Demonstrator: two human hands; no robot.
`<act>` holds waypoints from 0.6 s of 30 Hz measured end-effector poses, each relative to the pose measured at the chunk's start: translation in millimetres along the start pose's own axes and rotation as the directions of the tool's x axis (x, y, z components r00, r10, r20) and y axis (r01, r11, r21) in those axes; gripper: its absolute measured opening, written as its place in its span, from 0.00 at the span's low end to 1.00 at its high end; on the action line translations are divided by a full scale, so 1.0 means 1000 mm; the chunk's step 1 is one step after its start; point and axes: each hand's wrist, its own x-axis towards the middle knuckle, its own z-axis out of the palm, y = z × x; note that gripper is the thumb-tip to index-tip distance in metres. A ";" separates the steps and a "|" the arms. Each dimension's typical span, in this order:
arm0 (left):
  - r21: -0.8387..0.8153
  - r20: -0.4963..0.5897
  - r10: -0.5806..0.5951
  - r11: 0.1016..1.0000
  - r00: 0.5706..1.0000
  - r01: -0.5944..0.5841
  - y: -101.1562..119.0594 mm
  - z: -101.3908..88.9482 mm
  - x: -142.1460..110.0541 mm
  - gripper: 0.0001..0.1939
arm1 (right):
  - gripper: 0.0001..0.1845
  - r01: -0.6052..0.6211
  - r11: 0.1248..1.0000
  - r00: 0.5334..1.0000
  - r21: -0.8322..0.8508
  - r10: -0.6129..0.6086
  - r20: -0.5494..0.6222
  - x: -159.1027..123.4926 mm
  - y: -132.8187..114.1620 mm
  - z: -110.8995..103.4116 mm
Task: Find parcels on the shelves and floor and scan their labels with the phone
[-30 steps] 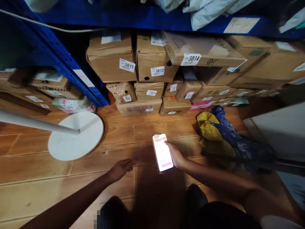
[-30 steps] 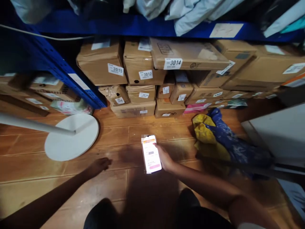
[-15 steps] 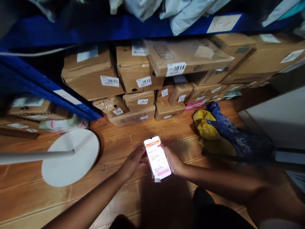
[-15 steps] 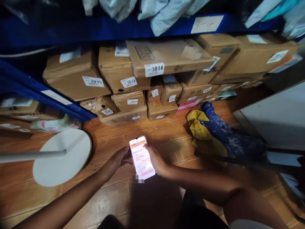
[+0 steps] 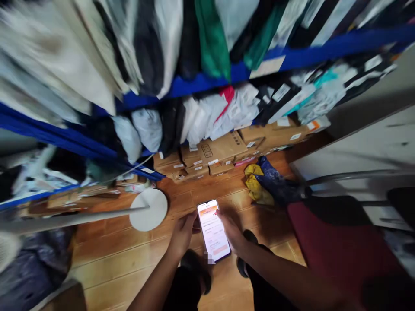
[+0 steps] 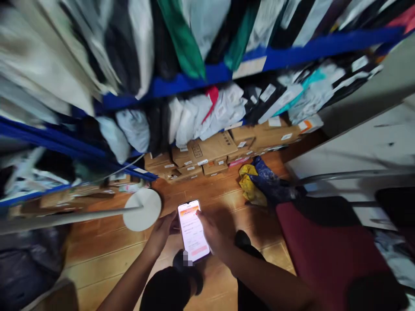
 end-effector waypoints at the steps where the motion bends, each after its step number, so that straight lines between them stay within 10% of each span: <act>1: 0.001 -0.013 0.016 1.000 1.000 -0.016 0.025 0.002 -0.035 0.26 | 0.24 -0.016 1.000 1.000 0.005 0.016 0.020 -0.033 -0.017 0.016; 9: -0.013 -0.098 0.221 0.975 0.970 -0.223 0.178 0.011 -0.302 0.23 | 0.22 -0.029 1.000 0.983 -0.011 0.031 0.180 -0.285 -0.132 0.141; 18: 0.069 -0.568 0.377 0.907 0.731 -0.415 0.176 0.092 -0.440 0.29 | 0.19 -0.071 0.950 0.832 -0.305 0.226 0.507 -0.412 -0.175 0.136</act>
